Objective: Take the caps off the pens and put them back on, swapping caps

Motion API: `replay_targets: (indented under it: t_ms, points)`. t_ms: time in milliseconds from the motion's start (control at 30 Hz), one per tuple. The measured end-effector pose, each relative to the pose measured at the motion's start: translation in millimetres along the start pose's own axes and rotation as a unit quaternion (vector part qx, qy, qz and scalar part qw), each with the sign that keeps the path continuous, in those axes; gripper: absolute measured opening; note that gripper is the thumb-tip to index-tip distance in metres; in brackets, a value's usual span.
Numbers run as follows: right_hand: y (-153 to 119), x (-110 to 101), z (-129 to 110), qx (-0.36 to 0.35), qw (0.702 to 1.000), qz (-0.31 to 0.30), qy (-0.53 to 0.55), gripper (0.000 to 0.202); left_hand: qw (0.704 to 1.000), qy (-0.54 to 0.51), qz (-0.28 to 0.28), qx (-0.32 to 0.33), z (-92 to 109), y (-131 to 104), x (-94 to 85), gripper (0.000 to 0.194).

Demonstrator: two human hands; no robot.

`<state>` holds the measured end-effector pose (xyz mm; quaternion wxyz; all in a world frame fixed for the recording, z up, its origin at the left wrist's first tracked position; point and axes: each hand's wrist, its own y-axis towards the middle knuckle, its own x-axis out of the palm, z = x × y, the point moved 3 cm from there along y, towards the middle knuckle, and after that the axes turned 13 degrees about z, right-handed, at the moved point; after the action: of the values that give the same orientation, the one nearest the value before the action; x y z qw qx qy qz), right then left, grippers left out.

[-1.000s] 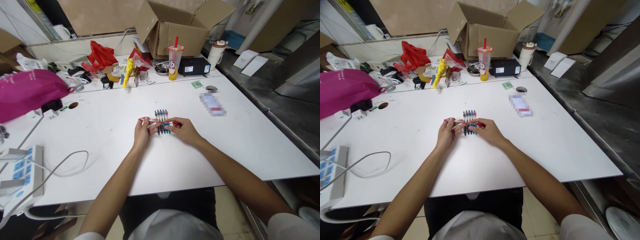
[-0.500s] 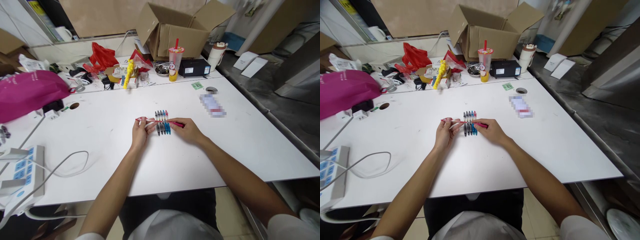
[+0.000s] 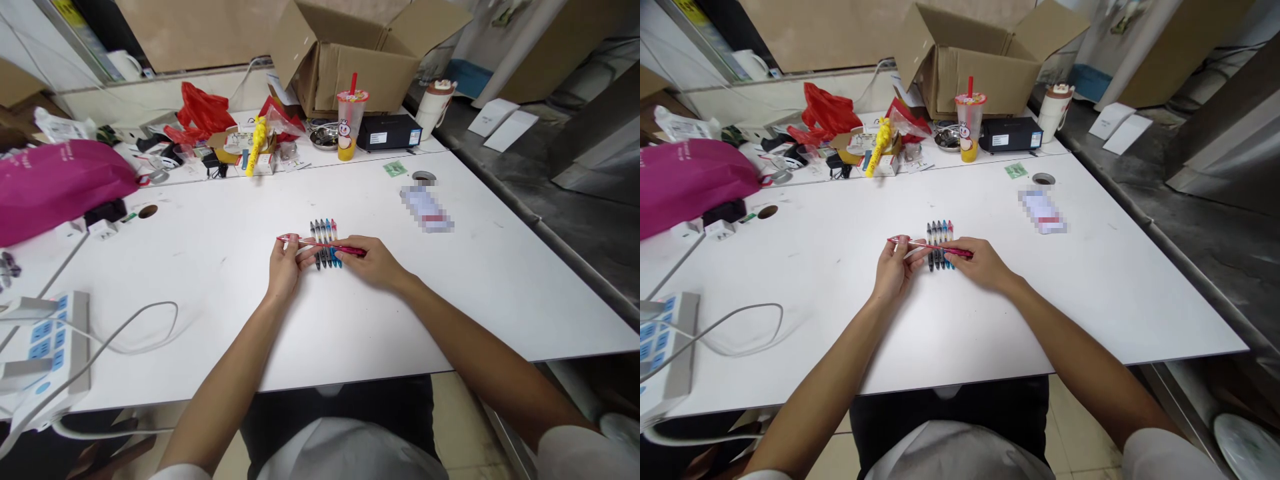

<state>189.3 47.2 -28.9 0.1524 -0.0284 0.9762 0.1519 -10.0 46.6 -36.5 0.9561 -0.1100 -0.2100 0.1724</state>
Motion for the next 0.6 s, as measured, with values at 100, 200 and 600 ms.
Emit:
replay_targets:
  t_ms: [100, 200, 600]
  points:
    - [0, 1, -5, -0.039, 0.999, -0.005, -0.022, 0.033, 1.000, 0.000, -0.002, 0.005, -1, -1, 0.3, 0.027]
    - [-1, 2, -3, -0.032, 0.999, 0.010, 0.001, 0.029, 1.000, 0.007, -0.012, 0.003, -2, -3, 1.5, 0.027]
    - [-6, 12, 0, 0.028, 0.999, 0.038, 0.024, 0.030, 1.000, 0.015, -0.016, 0.000, -4, -8, 4.4, 0.028]
